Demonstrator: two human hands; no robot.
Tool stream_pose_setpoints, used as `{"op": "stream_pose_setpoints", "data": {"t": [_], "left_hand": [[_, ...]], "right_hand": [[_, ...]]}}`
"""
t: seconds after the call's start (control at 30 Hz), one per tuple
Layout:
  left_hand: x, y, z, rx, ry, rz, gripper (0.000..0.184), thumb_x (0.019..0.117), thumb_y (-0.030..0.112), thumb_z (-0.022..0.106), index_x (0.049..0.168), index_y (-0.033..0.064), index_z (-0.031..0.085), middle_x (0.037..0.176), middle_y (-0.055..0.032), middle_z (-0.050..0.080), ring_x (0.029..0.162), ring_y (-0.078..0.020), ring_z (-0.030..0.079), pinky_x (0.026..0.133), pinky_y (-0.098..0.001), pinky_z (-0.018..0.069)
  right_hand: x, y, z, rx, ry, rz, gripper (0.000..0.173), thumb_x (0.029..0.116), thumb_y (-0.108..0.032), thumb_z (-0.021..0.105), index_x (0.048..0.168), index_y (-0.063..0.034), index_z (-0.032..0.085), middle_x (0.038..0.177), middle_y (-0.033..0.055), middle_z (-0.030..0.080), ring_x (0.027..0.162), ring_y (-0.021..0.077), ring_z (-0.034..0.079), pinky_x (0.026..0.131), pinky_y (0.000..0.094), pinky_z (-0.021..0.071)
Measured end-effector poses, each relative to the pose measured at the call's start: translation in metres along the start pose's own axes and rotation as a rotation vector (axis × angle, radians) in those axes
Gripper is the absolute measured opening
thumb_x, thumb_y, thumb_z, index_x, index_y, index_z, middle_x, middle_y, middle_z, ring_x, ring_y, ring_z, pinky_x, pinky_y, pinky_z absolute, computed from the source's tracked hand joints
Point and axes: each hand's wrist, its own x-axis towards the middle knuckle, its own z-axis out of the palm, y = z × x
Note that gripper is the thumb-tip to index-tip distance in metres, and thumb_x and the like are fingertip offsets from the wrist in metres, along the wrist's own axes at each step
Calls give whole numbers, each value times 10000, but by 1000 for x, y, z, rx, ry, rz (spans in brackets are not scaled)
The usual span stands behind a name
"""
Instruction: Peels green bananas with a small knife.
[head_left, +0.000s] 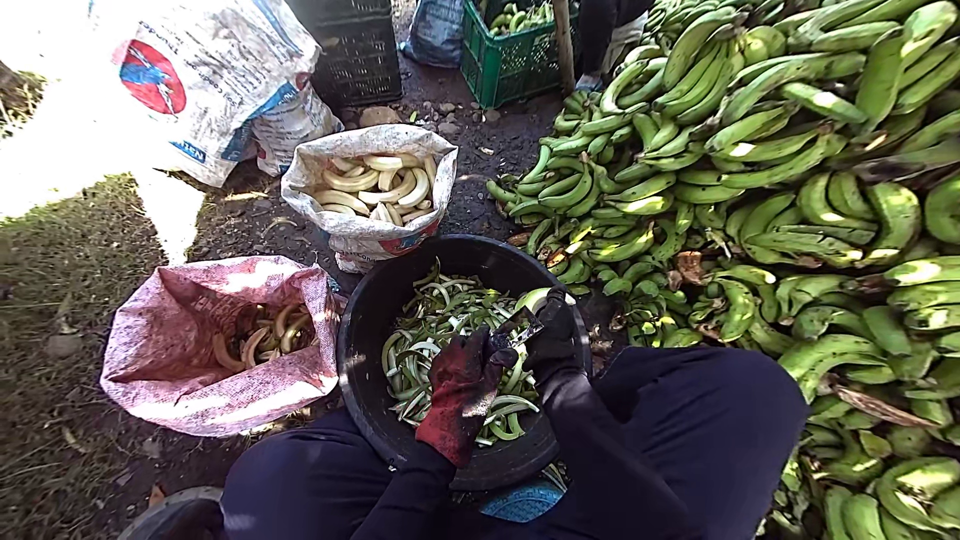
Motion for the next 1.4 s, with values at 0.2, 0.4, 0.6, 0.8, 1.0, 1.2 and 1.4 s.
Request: {"op": "stream_pose_setpoints", "data": {"t": [0.2, 0.4, 0.6, 0.8, 1.0, 1.2, 1.4], "left_hand": [[9, 2, -7, -3, -90, -141, 498, 1014, 494, 519, 1407, 205, 622, 1246, -141, 674, 1137, -313, 652, 978, -542, 521], [27, -16, -14, -49, -114, -167, 484, 1067, 528, 398, 1372, 247, 648, 1278, -47, 683, 1206, -206, 631, 1056, -484, 490], [37, -32, -17, -17, -128, -225, 517, 1062, 579, 367, 1323, 255, 673, 1302, -15, 684, 1258, -188, 607, 1089, -507, 454], [17, -18, 2, -83, -149, 15, 512, 1041, 541, 442, 1393, 220, 630, 1239, -74, 694, 1159, -217, 657, 1026, -488, 524], [1, -11, 14, 52, 74, 342, 610, 941, 654, 547, 1335, 212, 689, 1122, -173, 718, 1031, -366, 686, 885, -597, 535], [7, -11, 15, 35, 144, 289, 642, 957, 676, 492, 1323, 191, 701, 1115, -183, 718, 1014, -365, 690, 882, -596, 534], [26, -21, 7, -132, -36, -141, 444, 1054, 454, 466, 1390, 220, 639, 1271, -97, 679, 1207, -251, 626, 1060, -503, 486]], "right_hand": [[-5, 3, -2, -203, -39, -55, 464, 1122, -302, 332, 1388, 31, 516, 1255, 236, 610, 1136, 278, 605, 985, 458, 496], [0, 36, -16, 154, -595, -47, 391, 1126, -247, 296, 1339, -4, 516, 1093, 90, 647, 966, 92, 638, 868, 285, 562], [-1, 33, -48, -231, -1284, 141, 442, 1059, -283, 462, 1449, -78, 496, 1094, 85, 699, 932, 171, 690, 859, 371, 591], [13, 40, -41, 263, -683, 276, 477, 1129, -347, 186, 1089, -71, 573, 772, 29, 634, 645, 99, 623, 561, 261, 553], [23, 26, -48, 699, -675, 537, 505, 1101, -421, 188, 1086, -67, 549, 836, 79, 645, 686, 146, 661, 596, 261, 577], [-4, 18, -41, 555, -576, 424, 400, 1120, -318, 261, 1178, -40, 542, 874, 81, 653, 760, 144, 661, 670, 305, 586], [-17, 55, -32, 156, -798, -9, 351, 1107, -200, 342, 1345, -23, 530, 1057, 53, 660, 903, 74, 638, 799, 268, 570]]}}
